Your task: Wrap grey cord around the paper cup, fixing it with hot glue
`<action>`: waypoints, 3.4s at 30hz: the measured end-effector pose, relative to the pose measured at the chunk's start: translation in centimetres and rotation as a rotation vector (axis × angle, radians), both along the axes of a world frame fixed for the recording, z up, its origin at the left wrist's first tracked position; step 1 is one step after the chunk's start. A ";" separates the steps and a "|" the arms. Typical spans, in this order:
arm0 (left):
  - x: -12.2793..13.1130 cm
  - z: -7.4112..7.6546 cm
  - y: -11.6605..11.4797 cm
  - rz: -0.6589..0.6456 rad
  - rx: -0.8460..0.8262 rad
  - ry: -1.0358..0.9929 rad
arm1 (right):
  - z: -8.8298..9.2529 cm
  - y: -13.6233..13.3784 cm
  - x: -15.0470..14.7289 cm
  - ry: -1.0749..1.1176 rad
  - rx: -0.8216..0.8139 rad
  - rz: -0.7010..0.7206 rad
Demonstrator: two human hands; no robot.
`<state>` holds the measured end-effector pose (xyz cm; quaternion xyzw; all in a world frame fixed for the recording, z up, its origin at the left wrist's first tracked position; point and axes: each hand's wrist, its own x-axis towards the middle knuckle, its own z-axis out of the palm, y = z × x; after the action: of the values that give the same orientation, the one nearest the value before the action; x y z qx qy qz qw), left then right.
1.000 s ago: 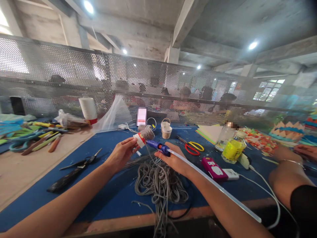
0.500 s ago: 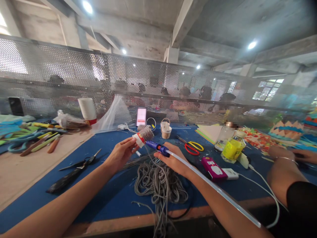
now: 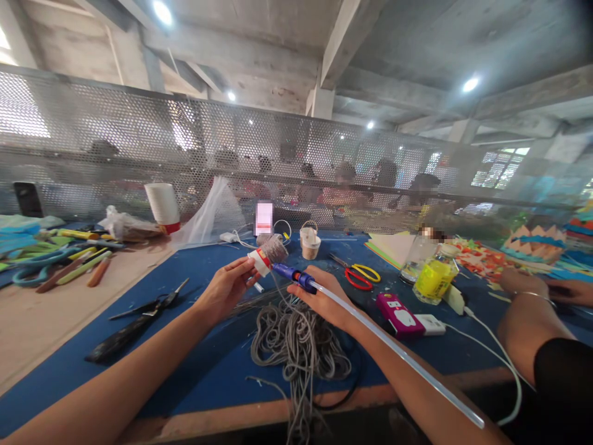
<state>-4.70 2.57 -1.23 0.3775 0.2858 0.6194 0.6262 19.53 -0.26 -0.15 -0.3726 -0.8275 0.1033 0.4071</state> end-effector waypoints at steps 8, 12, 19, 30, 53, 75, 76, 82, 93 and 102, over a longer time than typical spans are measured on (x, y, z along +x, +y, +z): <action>0.0 -0.1 0.0 0.003 -0.002 0.001 | 0.2 -0.1 0.1 -0.021 -0.019 -0.005; -0.1 -0.2 0.1 -0.007 0.011 0.012 | 0.1 -0.1 0.1 -0.026 -0.013 -0.008; -0.1 -0.2 0.0 -0.009 0.006 0.019 | 0.0 -0.1 0.1 -0.027 -0.002 -0.015; 0.0 0.0 -0.1 -0.006 -0.009 0.004 | 0.0 -0.1 0.0 -0.022 0.005 -0.012; 0.3 0.3 -0.5 -0.010 -0.027 0.022 | 0.2 -0.1 0.1 -0.024 0.016 -0.030; 0.6 0.4 -0.8 0.011 -0.032 0.085 | 0.4 -0.3 0.1 0.022 0.004 -0.026; 0.6 0.4 -0.8 0.010 -0.029 0.090 | 0.5 -0.3 0.1 0.022 0.002 -0.025; 0.6 0.4 -0.9 0.002 0.003 0.137 | 0.4 -0.2 0.1 0.018 0.009 -0.023; 0.6 0.2 -0.9 -0.007 0.059 0.189 | 0.4 -0.2 0.1 0.024 0.024 -0.021; 0.7 0.2 -0.9 -0.003 0.056 0.232 | 0.3 -0.1 0.2 0.022 0.028 -0.012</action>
<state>-4.04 1.71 -1.00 0.4644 0.3386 0.5782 0.5790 19.72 -0.36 0.15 -0.3705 -0.8221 0.0933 0.4221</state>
